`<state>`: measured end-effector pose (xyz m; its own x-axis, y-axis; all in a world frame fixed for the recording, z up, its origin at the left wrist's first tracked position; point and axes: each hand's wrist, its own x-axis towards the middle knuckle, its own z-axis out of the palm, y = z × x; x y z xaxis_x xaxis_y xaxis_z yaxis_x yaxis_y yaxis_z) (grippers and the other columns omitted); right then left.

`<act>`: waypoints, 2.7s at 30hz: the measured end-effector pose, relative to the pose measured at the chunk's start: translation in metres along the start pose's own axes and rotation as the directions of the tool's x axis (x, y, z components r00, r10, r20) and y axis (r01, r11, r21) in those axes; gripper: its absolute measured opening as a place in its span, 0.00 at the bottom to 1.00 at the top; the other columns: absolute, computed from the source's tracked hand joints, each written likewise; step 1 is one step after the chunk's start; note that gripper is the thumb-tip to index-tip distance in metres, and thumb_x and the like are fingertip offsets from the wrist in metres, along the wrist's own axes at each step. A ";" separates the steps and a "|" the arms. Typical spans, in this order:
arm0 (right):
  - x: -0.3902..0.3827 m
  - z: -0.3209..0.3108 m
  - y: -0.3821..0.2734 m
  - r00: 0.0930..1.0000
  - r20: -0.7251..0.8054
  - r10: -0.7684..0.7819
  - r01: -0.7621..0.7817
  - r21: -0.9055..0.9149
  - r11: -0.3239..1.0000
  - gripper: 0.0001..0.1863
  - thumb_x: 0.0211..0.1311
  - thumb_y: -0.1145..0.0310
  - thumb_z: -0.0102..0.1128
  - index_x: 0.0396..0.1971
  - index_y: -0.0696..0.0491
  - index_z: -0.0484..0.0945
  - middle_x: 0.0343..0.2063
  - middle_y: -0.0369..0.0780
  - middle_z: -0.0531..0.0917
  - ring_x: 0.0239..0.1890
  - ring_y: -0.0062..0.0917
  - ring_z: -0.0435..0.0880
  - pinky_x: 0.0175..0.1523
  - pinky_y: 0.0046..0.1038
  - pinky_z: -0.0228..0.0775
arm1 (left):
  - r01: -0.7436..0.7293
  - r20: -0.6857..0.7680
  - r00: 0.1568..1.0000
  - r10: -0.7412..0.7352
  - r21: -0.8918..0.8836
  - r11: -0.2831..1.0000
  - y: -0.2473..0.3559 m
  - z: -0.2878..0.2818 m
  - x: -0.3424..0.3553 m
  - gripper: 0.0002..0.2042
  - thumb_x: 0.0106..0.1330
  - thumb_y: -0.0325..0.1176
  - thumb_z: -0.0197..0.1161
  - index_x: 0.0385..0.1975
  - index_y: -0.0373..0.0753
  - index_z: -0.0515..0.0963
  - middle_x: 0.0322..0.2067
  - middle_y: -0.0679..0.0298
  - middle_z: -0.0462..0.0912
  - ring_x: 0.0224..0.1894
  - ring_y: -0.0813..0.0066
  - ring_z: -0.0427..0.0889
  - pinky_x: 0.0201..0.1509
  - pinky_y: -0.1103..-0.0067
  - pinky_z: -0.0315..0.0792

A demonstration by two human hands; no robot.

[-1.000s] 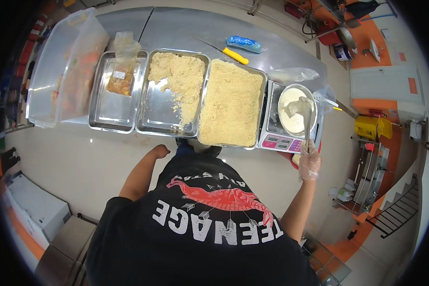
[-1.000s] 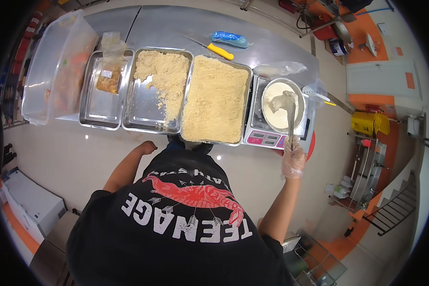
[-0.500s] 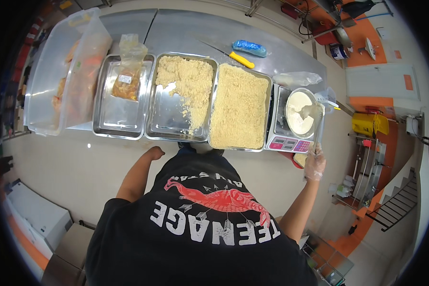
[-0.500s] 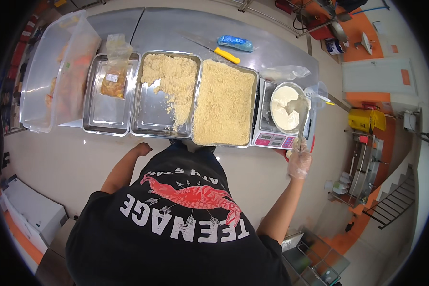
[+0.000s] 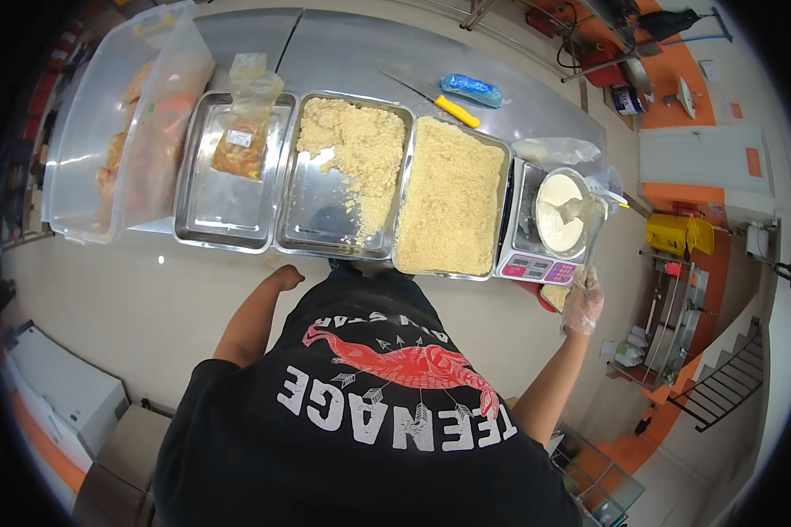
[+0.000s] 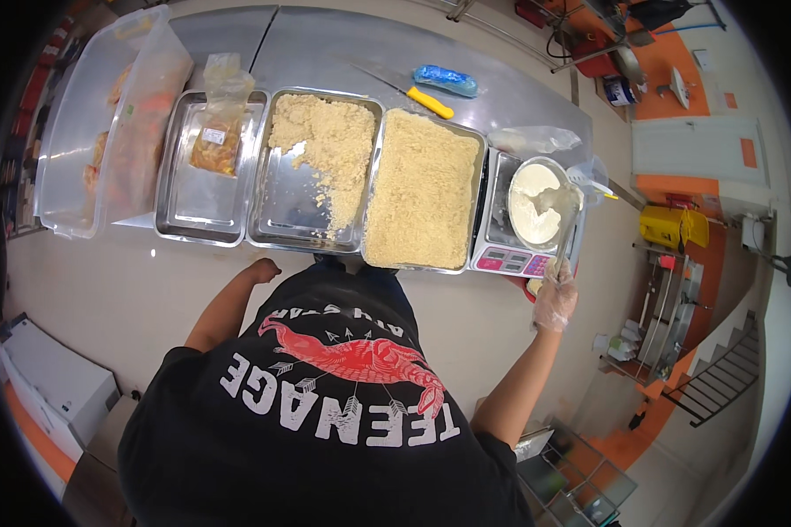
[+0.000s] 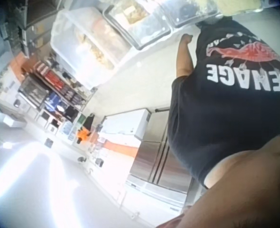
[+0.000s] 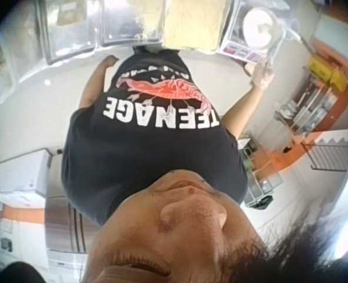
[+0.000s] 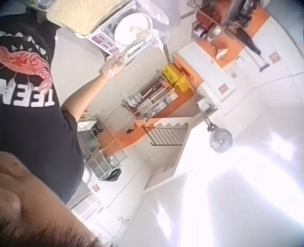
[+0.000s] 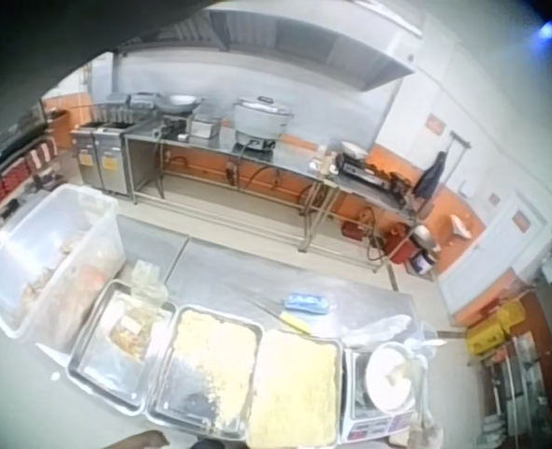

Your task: The person breaded pieces of food by dipping them into a tray of breadcrumbs, pressing the crumbs onto the surface, and then placing them into a bowl of liquid with tongs before returning them to the breadcrumb tray.

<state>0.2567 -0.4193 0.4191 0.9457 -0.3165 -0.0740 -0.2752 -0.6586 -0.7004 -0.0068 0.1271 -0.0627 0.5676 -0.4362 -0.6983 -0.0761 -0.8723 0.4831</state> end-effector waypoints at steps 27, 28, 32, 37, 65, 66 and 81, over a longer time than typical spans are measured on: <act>-0.002 0.013 0.009 0.999 0.051 0.014 -0.027 0.274 0.961 0.09 0.60 0.71 0.56 0.39 0.55 0.77 0.18 0.25 0.69 0.18 0.07 0.62 0.21 0.13 0.54 | 0.048 -0.048 0.997 -0.056 -0.159 0.986 -0.022 0.006 0.026 0.20 0.61 0.45 0.48 0.37 0.35 0.78 0.43 0.44 0.75 0.48 0.49 0.73 0.53 0.65 0.66; -0.003 0.014 0.005 0.999 0.044 0.029 -0.040 0.266 0.963 0.09 0.60 0.71 0.56 0.40 0.55 0.77 0.19 0.25 0.69 0.19 0.07 0.63 0.22 0.12 0.54 | 0.072 -0.055 0.995 -0.086 -0.208 0.975 -0.021 0.005 0.028 0.20 0.61 0.46 0.49 0.36 0.34 0.78 0.43 0.44 0.75 0.48 0.49 0.73 0.53 0.65 0.67; -0.003 0.014 0.002 0.998 0.054 0.022 -0.038 0.314 0.949 0.10 0.60 0.72 0.55 0.41 0.56 0.76 0.23 0.26 0.72 0.23 0.07 0.66 0.25 0.12 0.58 | 0.050 -0.057 0.996 -0.063 -0.206 0.977 -0.019 0.010 0.031 0.22 0.59 0.47 0.50 0.35 0.31 0.79 0.42 0.43 0.75 0.47 0.49 0.74 0.52 0.65 0.67; 0.002 0.013 0.017 0.998 0.064 -0.006 -0.008 0.221 0.975 0.10 0.61 0.73 0.55 0.41 0.57 0.76 0.28 0.28 0.75 0.27 0.09 0.68 0.30 0.12 0.63 | 0.044 -0.099 0.993 -0.062 -0.182 0.982 -0.036 0.029 0.038 0.21 0.60 0.47 0.49 0.35 0.33 0.79 0.40 0.43 0.76 0.46 0.48 0.74 0.51 0.64 0.67; -0.050 0.135 -0.042 0.951 0.307 -0.025 0.197 -0.544 0.816 0.18 0.58 0.58 0.50 0.41 0.56 0.72 0.34 0.55 0.78 0.39 0.52 0.75 0.43 0.44 0.67 | 0.160 0.001 0.987 -0.161 -0.144 0.977 -0.003 -0.034 -0.004 0.16 0.62 0.41 0.47 0.39 0.39 0.79 0.42 0.46 0.76 0.45 0.50 0.75 0.52 0.65 0.68; -0.055 0.133 -0.045 0.962 0.273 -0.031 0.181 -0.543 0.820 0.18 0.58 0.58 0.50 0.41 0.56 0.72 0.34 0.56 0.78 0.39 0.52 0.75 0.42 0.44 0.67 | 0.124 0.011 0.992 -0.124 -0.120 0.985 0.004 -0.040 -0.009 0.15 0.62 0.39 0.47 0.40 0.40 0.78 0.41 0.47 0.77 0.44 0.50 0.76 0.51 0.65 0.69; 0.025 0.058 -0.054 0.988 0.063 0.138 -0.059 -0.677 0.733 0.29 0.58 0.49 0.47 0.39 0.64 0.74 0.36 0.58 0.77 0.43 0.49 0.76 0.47 0.42 0.67 | 0.121 0.114 0.988 -0.108 -0.116 0.986 0.026 -0.070 -0.028 0.14 0.61 0.35 0.48 0.44 0.43 0.76 0.40 0.49 0.78 0.44 0.51 0.76 0.49 0.64 0.70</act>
<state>0.3055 -0.3516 0.4139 0.9078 -0.3602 -0.2146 -0.3745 -0.9268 -0.0284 0.0330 0.1318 0.0061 0.4755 -0.3620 -0.8018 0.0883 -0.8872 0.4529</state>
